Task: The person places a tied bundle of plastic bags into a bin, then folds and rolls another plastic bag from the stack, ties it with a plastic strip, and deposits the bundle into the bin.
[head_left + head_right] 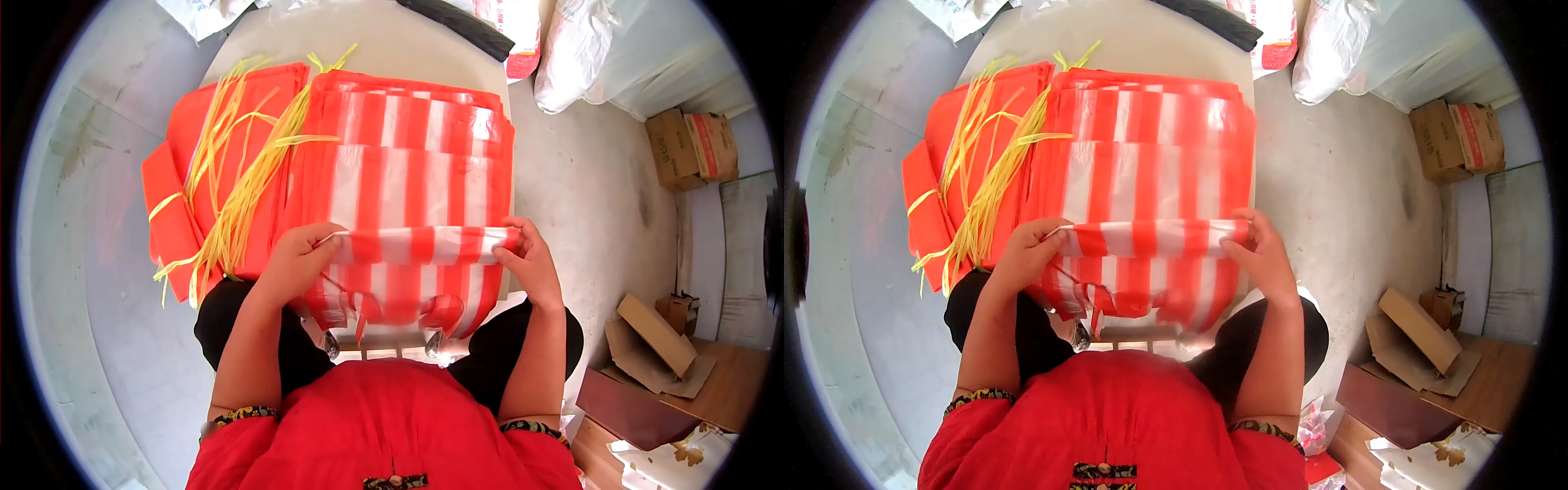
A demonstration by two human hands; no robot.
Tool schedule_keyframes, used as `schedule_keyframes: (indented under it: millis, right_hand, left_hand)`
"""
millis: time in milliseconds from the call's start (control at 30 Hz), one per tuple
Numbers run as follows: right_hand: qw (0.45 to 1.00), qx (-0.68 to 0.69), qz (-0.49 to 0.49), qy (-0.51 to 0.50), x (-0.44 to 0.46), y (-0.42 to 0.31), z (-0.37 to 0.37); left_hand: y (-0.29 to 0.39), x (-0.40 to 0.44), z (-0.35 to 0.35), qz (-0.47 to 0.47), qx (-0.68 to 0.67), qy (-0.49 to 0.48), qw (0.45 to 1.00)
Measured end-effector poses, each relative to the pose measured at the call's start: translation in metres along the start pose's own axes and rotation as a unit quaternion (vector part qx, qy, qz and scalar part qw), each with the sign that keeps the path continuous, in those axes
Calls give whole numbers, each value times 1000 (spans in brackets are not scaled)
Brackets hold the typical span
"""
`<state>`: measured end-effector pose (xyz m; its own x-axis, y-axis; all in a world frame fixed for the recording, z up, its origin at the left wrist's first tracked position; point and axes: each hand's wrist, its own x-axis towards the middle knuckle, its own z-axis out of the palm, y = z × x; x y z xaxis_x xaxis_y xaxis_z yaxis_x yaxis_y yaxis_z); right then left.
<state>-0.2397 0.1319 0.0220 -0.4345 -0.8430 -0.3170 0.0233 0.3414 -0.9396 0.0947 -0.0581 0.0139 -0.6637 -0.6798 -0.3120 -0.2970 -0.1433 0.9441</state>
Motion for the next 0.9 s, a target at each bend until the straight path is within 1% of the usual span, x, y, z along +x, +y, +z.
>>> schedule_keyframes:
  millis: [100,200,300,400,500,600,700,800,900]
  right_hand:
    - [999,33,-14,4,8,18,3]
    - [997,-21,-14,68,12,22,3]
    - [993,-14,-26,116,15,22,8]
    - [992,-40,-50,104,16,25,6]
    - [991,-16,-53,125,14,21,12]
    - [988,-50,-87,113,20,38,5]
    - [986,-116,-77,90,17,36,1]
    - [987,-87,-106,87,17,29,5]
    - [983,-142,-112,42,20,30,2]
  left_hand:
    - [0,4,2,13,52,49,997]
    - [7,5,-1,2,59,63,996]
    - [5,2,-6,-13,53,23,998]
    - [11,0,7,27,16,31,999]
    - [17,-1,11,11,102,81,991]
    - [-2,7,12,64,71,101,990]
    - [-2,9,16,64,52,124,989]
    - [-5,12,17,59,104,146,982]
    - [-11,14,15,52,123,165,977]
